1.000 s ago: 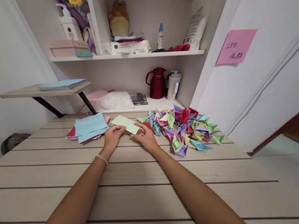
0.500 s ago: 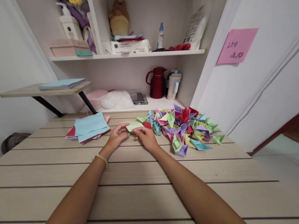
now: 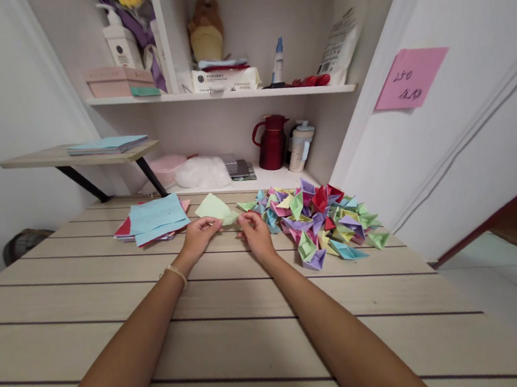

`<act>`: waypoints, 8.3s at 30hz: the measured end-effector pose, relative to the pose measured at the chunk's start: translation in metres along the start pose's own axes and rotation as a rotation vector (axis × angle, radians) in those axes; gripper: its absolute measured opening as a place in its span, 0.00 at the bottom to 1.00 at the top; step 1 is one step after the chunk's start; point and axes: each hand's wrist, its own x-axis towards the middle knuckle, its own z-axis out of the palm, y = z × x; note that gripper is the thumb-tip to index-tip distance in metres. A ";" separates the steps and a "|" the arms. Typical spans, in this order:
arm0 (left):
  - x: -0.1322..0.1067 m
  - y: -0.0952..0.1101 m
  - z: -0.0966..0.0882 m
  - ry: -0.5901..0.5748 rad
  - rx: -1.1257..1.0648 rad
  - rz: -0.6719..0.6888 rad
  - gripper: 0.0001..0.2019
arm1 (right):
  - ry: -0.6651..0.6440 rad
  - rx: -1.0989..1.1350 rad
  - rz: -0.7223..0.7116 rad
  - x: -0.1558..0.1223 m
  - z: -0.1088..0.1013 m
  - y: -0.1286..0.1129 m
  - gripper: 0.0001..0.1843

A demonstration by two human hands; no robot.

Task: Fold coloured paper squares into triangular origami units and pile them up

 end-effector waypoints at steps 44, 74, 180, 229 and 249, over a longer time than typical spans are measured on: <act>-0.002 0.007 0.001 -0.059 -0.305 -0.183 0.18 | -0.153 -0.275 -0.022 -0.010 0.000 -0.011 0.20; -0.003 0.007 0.003 -0.087 -0.139 -0.093 0.23 | -0.110 -0.102 0.041 -0.008 0.004 -0.010 0.22; -0.002 0.001 0.010 -0.042 -0.325 -0.200 0.16 | -0.030 0.106 0.012 -0.001 0.002 -0.005 0.16; -0.002 -0.002 0.010 -0.124 -0.260 -0.163 0.20 | -0.088 -0.215 -0.026 -0.005 -0.001 -0.006 0.27; -0.002 -0.001 0.011 -0.163 -0.064 -0.105 0.16 | -0.008 -0.111 0.023 -0.007 0.000 -0.012 0.19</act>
